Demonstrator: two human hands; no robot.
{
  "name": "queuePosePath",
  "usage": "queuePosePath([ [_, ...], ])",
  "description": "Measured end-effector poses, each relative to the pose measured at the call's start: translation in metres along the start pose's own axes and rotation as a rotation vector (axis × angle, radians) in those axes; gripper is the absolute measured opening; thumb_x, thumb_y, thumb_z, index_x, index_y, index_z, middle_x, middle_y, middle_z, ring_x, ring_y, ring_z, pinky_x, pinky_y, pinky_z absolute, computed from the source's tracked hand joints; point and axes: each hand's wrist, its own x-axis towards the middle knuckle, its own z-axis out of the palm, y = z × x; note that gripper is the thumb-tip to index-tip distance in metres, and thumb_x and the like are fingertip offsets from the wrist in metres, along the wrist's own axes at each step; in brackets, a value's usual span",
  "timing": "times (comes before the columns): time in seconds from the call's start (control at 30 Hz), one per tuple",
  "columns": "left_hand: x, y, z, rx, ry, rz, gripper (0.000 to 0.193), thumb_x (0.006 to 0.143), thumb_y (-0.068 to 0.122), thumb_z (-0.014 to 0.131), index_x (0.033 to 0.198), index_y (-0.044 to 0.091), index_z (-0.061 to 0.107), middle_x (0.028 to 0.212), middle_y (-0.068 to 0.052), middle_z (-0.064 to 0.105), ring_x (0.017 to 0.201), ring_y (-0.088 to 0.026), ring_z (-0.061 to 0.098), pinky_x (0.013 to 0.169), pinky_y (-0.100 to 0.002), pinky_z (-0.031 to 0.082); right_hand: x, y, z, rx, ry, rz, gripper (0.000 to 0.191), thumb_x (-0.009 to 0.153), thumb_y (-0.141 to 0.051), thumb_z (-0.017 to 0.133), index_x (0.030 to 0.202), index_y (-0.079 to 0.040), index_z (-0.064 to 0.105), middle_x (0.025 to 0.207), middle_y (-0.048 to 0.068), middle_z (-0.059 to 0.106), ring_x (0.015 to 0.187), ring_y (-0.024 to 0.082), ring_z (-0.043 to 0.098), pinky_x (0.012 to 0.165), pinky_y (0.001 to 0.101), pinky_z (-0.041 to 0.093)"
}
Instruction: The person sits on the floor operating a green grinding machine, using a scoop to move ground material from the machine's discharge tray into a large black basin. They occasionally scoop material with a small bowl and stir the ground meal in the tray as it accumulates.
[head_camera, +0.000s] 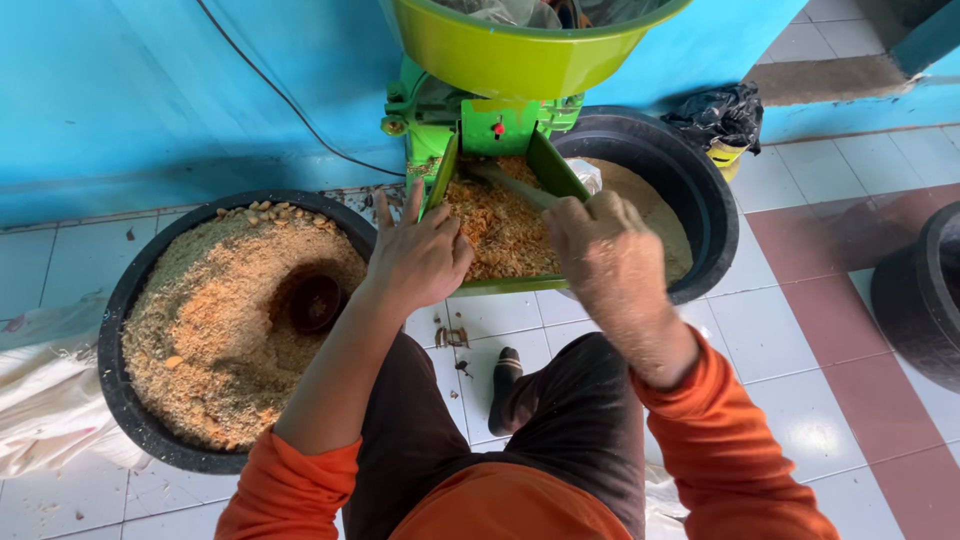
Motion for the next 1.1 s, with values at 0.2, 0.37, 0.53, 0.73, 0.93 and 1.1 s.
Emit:
queuePosePath([
  [0.2, 0.033, -0.006, -0.007, 0.039, -0.092, 0.06, 0.06, 0.103, 0.037, 0.024, 0.121, -0.003, 0.065, 0.146, -0.019, 0.052, 0.151, -0.046, 0.016, 0.112, -0.081, 0.004, -0.028, 0.008, 0.044, -0.028, -0.072, 0.079, 0.013, 0.098, -0.019, 0.074, 0.093, -0.01, 0.066, 0.082, 0.009, 0.059, 0.072, 0.027, 0.065, 0.057, 0.0387, 0.055],
  [0.37, 0.064, -0.001, -0.024, 0.169, -0.418, 0.002, 0.067, 0.108, 0.037, 0.018, 0.109, 0.003, 0.075, 0.148, -0.014, 0.056, 0.16, -0.043, 0.012, 0.121, -0.077, 0.002, -0.02, 0.004, 0.042, -0.02, 0.064, 0.024, 0.007, 0.095, -0.014, 0.074, 0.098, -0.011, 0.069, 0.086, 0.007, 0.061, 0.081, 0.028, 0.066, 0.067, 0.0399, 0.057],
  [0.53, 0.08, -0.002, -0.017, 0.054, -0.457, -0.022, 0.064, 0.105, 0.046, 0.013, 0.134, 0.016, 0.062, 0.146, -0.012, 0.054, 0.156, -0.043, 0.01, 0.121, -0.075, -0.002, -0.023, 0.018, -0.027, -0.02, -0.03, 0.127, 0.009, 0.097, -0.015, 0.077, 0.099, -0.008, 0.071, 0.088, 0.008, 0.065, 0.078, 0.026, 0.065, 0.065, 0.0404, 0.056],
  [0.73, 0.072, -0.011, -0.001, -0.036, -0.382, -0.007, 0.064, 0.101, 0.048, 0.014, 0.146, 0.021, 0.051, 0.165, -0.003, 0.027, 0.153, -0.044, -0.001, 0.119, -0.069, -0.004, -0.027, 0.03, 0.02, -0.109, -0.063, 0.111, 0.012, 0.098, -0.019, 0.079, 0.097, -0.009, 0.072, 0.082, 0.008, 0.063, 0.074, 0.025, 0.066, 0.058, 0.0378, 0.055],
  [0.93, 0.042, -0.015, 0.007, -0.097, -0.316, -0.038, 0.061, 0.105, 0.047, 0.02, 0.15, 0.016, 0.048, 0.162, -0.003, 0.034, 0.156, -0.043, -0.002, 0.12, -0.072, 0.0, -0.033, 0.019, 0.04, 0.019, 0.095, 0.137, 0.008, 0.096, -0.018, 0.074, 0.101, -0.012, 0.072, 0.085, 0.008, 0.063, 0.079, 0.028, 0.066, 0.065, 0.0403, 0.056],
  [1.1, 0.023, -0.015, 0.011, -0.101, -0.298, -0.017, 0.055, 0.105, 0.044, 0.024, 0.142, 0.018, 0.055, 0.161, -0.006, 0.035, 0.155, -0.043, 0.0, 0.119, -0.074, 0.004, -0.024, 0.021, 0.053, -0.001, 0.037, 0.02, 0.01, 0.096, -0.014, 0.075, 0.104, -0.009, 0.072, 0.091, 0.007, 0.068, 0.083, 0.027, 0.068, 0.065, 0.038, 0.057],
])
